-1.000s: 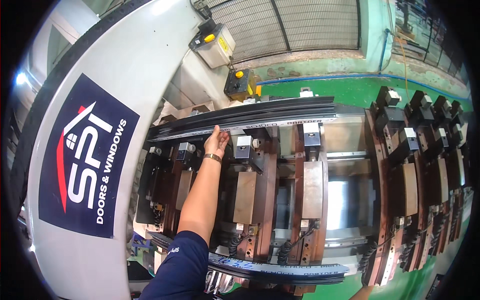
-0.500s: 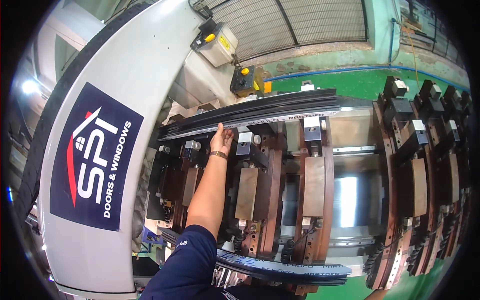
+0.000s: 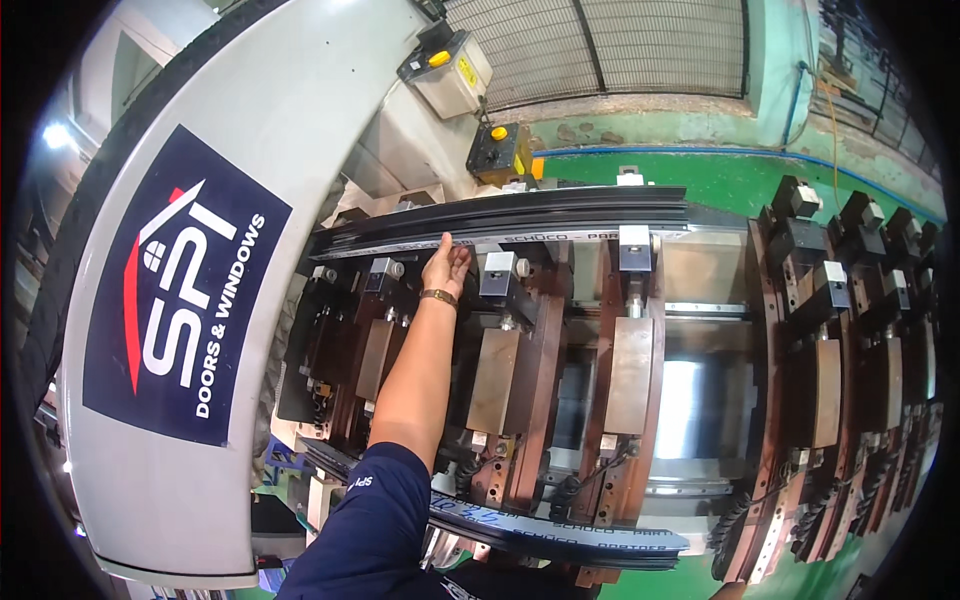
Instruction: The person places long metal profiles into a clamping machine, then walks to a nearby desk to retrieve a marker and write on a paper document. They return to the machine, use a blue air blow gun to clean the profiles, and then reposition the metal pieces within the clamps.
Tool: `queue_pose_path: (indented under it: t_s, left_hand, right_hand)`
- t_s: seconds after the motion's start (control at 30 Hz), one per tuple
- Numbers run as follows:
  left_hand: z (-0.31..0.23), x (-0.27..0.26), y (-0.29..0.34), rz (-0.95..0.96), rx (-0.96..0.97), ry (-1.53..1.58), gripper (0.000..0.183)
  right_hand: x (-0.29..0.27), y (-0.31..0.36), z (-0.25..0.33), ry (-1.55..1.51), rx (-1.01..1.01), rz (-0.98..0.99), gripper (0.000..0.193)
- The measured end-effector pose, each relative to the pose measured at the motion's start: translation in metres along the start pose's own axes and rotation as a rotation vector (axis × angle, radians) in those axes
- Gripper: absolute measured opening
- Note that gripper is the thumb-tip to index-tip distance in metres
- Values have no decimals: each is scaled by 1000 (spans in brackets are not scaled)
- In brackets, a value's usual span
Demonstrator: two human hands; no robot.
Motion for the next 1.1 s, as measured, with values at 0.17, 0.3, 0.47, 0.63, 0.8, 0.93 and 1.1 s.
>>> queue_pose_path:
  t_s: [0.17, 0.3, 0.47, 0.63, 0.8, 0.93, 1.1]
  left_hand:
    - [0, -2, -3, 17, 4, -12, 29]
    - [1, -2, -6, 33, 28, -24, 30]
    - [-3, -7, -3, 22, 12, -2, 37]
    - [-26, 4, 49, 116, -60, -153, 69]
    - [-33, -48, 174, 255, 107, -423, 49]
    - [-27, -145, 315, 242, 264, -630, 33]
    - [40, -363, 519, -49, 317, -838, 23]
  right_hand:
    - [-8, 5, 3, 37, 1, -6, 62]
    - [-20, 12, 2, 72, -5, -15, 62]
    - [-47, 31, -7, 188, 10, -15, 62]
    - [-113, 65, -69, 567, 215, 94, 62]
    - [-170, 127, -168, 1229, 775, 503, 63]
    - [-136, 182, -209, 1457, 777, 744, 60]
    - [-55, 239, -226, 1641, 596, 998, 57]
Point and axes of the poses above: each hand's wrist, its own y-axis away from the middle knuckle, its own x-axis out of the palm, z = x × y, the point moved 4 cm from there along -y, towards the middle knuckle, and after that the axes turned 8 degrees about -y, right-handed, at the moved point
